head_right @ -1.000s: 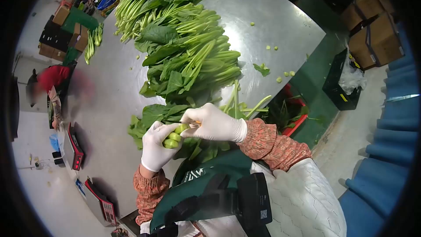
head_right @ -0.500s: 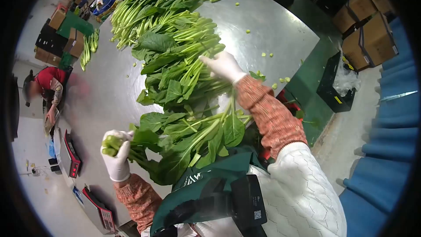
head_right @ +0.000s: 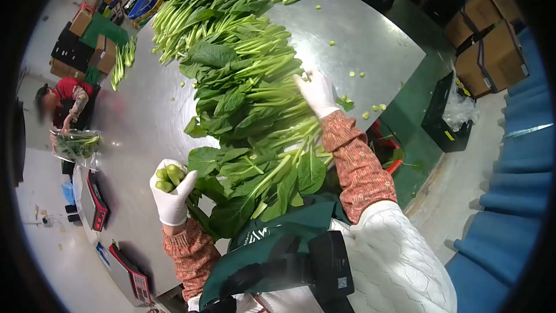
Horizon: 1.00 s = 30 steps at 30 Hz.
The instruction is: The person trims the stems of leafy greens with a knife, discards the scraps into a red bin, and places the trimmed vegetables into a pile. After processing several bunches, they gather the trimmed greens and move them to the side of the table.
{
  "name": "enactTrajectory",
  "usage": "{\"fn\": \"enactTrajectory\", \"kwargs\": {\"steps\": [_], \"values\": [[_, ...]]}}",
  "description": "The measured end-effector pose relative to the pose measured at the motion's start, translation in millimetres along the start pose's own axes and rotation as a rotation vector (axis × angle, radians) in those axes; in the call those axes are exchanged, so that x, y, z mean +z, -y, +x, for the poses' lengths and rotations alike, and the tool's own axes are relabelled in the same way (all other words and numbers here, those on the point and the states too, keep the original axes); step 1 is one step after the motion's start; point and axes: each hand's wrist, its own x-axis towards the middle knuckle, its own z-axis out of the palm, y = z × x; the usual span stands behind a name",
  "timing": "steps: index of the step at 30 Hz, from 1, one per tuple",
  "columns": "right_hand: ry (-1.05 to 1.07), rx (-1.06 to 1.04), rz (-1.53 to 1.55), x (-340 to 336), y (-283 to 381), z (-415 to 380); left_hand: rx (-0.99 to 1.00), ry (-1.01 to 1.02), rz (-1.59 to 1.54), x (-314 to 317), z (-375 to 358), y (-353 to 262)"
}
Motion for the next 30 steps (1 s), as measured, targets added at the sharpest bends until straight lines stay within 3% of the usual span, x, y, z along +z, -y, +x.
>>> {"fn": "enactTrajectory", "kwargs": {"steps": [3,5,6,9,10,13,14,17,21,23,24,27,28,30], "values": [[0.053,0.053,-0.021,-5.9,-38.8,-4.3,0.026,-0.051,0.049,-2.9,-6.2,3.3],[0.225,0.175,0.014,-40.6,-24.4,-22.8,-0.003,-0.097,0.077,-12.7,-10.8,10.5],[0.18,0.084,-0.232,-37.1,-49.7,-24.5,-0.059,-0.124,0.035,-14.1,-13.1,12.0],[0.191,0.162,-0.378,-39.7,-70.5,-41.3,-0.079,-0.116,-0.004,-15.3,-17.8,25.1],[0.285,0.205,-0.393,-37.7,-73.7,-41.4,-0.073,-0.099,-0.002,-12.2,-17.9,26.4],[0.438,0.164,-0.315,-32.3,-80.8,-44.6,-0.048,-0.057,0.024,-2.6,-16.7,23.5],[0.391,0.11,-0.299,-31.5,-83.5,-47.6,-0.041,-0.048,0.038,-0.7,-16.7,18.7],[0.616,0.207,0.14,-32.6,-100.6,-44.6,-0.028,-0.05,0.01,-2.5,-18.1,14.4],[0.848,0.132,0.408,-56.4,-52.9,-66.3,-0.045,-0.063,0.016,-8.2,-23.1,14.1],[1.022,-0.094,0.363,-58.1,-37.4,-77.9,-0.01,-0.052,0.047,-10.3,-22.9,19.3],[0.982,-0.205,0.108,-56.7,-40.6,-77.2,-0.051,-0.048,0.027,-8.8,-23.7,17.4],[0.396,-0.265,-0.015,-36.8,-39.2,-51.2,-0.053,-0.027,0.03,-6.2,-25.5,10.9],[0.398,-0.037,0.055,-35.5,-25.8,-39.2,-0.029,-0.023,0.043,-5.4,-25.1,10.0],[0.313,-0.202,0.002,-13.1,-16.1,-28.1,-0.016,-0.024,0.045,-3.6,-24.1,10.6]]}}
